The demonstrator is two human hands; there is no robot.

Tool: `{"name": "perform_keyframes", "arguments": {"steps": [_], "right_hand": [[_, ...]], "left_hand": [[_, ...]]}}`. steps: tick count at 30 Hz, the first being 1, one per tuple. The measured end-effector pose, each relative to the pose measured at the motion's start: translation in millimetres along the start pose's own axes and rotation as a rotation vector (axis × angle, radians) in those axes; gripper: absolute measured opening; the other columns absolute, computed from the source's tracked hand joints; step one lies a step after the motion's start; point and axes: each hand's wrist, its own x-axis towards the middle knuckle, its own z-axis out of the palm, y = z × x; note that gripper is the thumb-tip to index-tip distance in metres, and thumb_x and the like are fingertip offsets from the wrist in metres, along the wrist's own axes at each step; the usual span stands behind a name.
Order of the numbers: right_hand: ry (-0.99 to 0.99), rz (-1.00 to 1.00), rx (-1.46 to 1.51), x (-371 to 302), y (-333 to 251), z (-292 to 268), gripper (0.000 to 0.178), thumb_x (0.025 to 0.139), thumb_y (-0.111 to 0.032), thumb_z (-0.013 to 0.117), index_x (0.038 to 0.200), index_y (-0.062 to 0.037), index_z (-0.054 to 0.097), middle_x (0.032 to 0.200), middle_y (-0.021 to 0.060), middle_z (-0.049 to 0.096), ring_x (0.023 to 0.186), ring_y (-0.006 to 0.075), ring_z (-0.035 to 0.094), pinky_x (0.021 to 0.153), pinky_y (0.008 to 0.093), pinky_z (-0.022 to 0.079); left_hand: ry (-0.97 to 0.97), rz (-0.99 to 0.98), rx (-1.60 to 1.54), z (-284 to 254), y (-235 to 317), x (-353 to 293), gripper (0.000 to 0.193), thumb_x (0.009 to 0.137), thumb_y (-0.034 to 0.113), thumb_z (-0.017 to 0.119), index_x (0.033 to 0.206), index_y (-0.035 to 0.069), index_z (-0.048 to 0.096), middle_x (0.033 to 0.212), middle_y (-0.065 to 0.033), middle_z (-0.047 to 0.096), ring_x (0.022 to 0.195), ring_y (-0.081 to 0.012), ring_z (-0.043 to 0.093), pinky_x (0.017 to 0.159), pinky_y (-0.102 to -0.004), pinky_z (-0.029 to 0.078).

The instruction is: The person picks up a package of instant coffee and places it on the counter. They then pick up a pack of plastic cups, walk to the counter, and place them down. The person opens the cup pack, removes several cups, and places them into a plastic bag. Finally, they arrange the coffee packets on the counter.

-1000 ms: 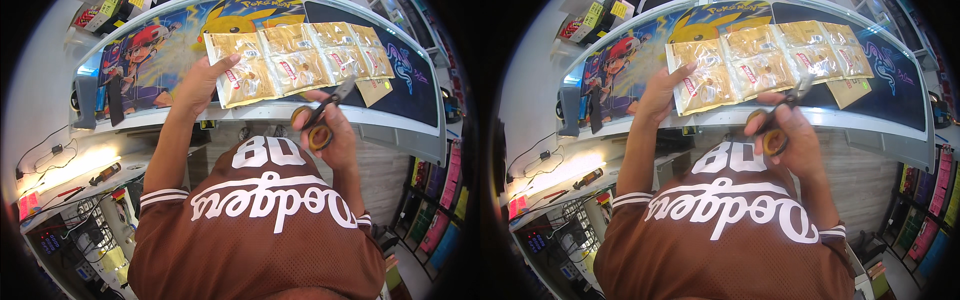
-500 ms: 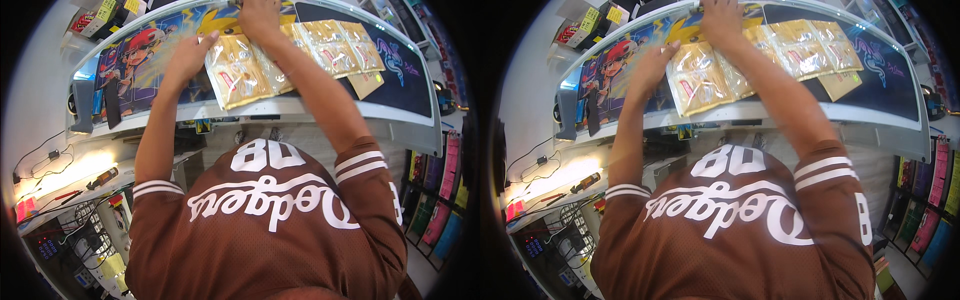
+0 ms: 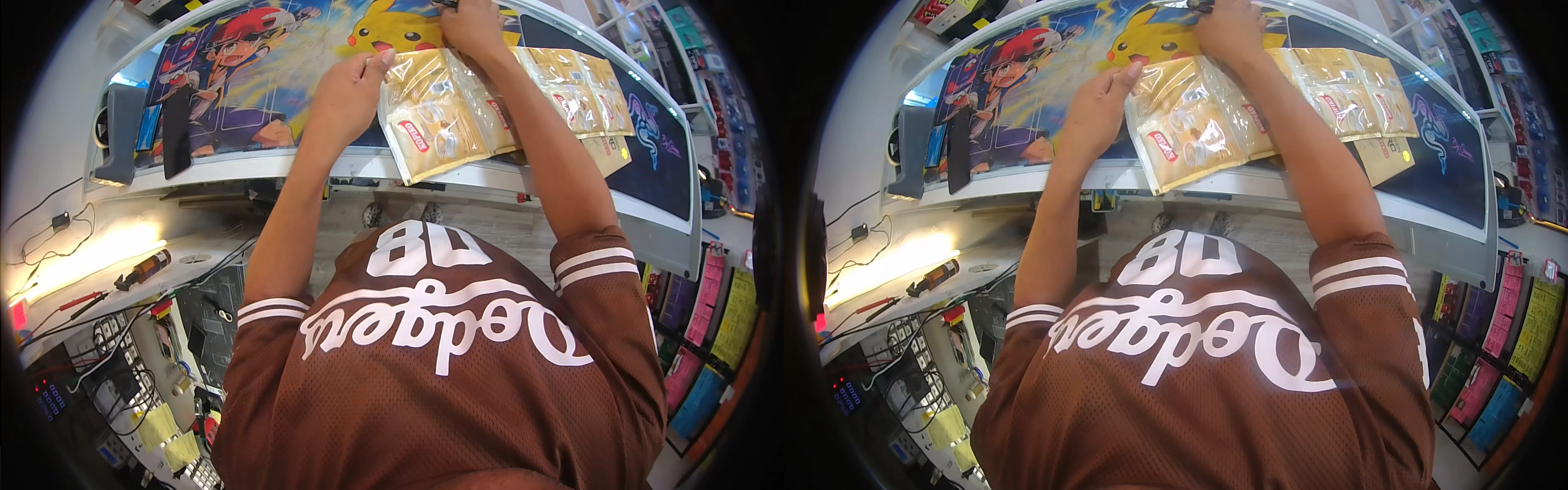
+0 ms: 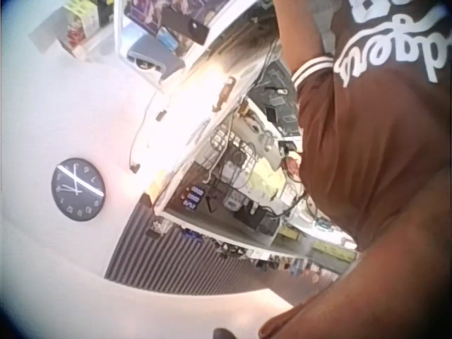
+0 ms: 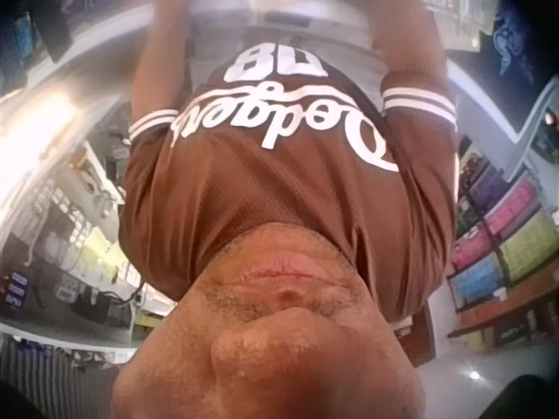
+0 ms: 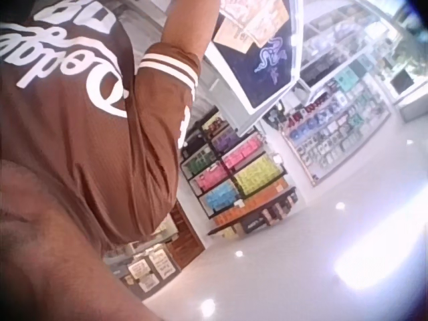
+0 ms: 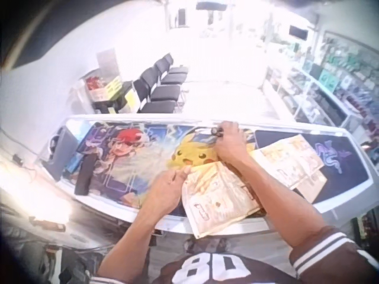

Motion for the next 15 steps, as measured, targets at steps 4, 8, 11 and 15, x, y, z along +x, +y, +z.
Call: {"name": "perform_keyframes", "arguments": {"steps": [4,8,11,15], "right_hand": [[-0.257,0.049,0.096,-19,1,-57,0.052,0.087,-0.046,0.08,0.122,-0.0108,0.064,0.117,0.0113,0.066,0.11,0.0259,0.065,0.097,0.0401,0.05],[-0.35,0.057,0.03,-41,5,-70,0.072,0.076,-0.052,0.089,0.13,-0.0122,0.062,0.13,0.0151,0.063,0.121,0.0334,0.061,0.107,0.0457,0.045],[-0.319,0.056,0.056,-48,5,-73,0.076,0.075,-0.051,0.089,0.134,-0.0128,0.06,0.133,0.0153,0.061,0.127,0.034,0.057,0.11,0.0453,0.042],[-0.292,0.037,0.007,-52,3,-70,0.079,0.074,-0.052,0.089,0.136,-0.0131,0.058,0.138,0.0154,0.057,0.132,0.0352,0.053,0.112,0.0464,0.04]], "left_hand": [[0.009,-0.038,0.034,-12,1,1,0.059,0.107,0.054,0.053,0.096,-0.002,0.066,0.077,-0.017,0.065,0.071,-0.0293,0.058,0.071,-0.0414,0.049],[0.036,0.053,0.028,-8,-13,6,0.06,0.107,0.055,0.054,0.094,-0.003,0.065,0.075,-0.0173,0.063,0.069,-0.0286,0.057,0.069,-0.0426,0.048],[0.042,0.049,0.057,-10,-9,4,0.06,0.107,0.054,0.055,0.092,-0.003,0.063,0.073,-0.0171,0.061,0.067,-0.0276,0.054,0.067,-0.0429,0.046],[0.033,0.02,0.054,-12,-10,3,0.06,0.107,0.053,0.056,0.091,-0.004,0.062,0.071,-0.0166,0.059,0.066,-0.0269,0.051,0.066,-0.0423,0.045]]}}
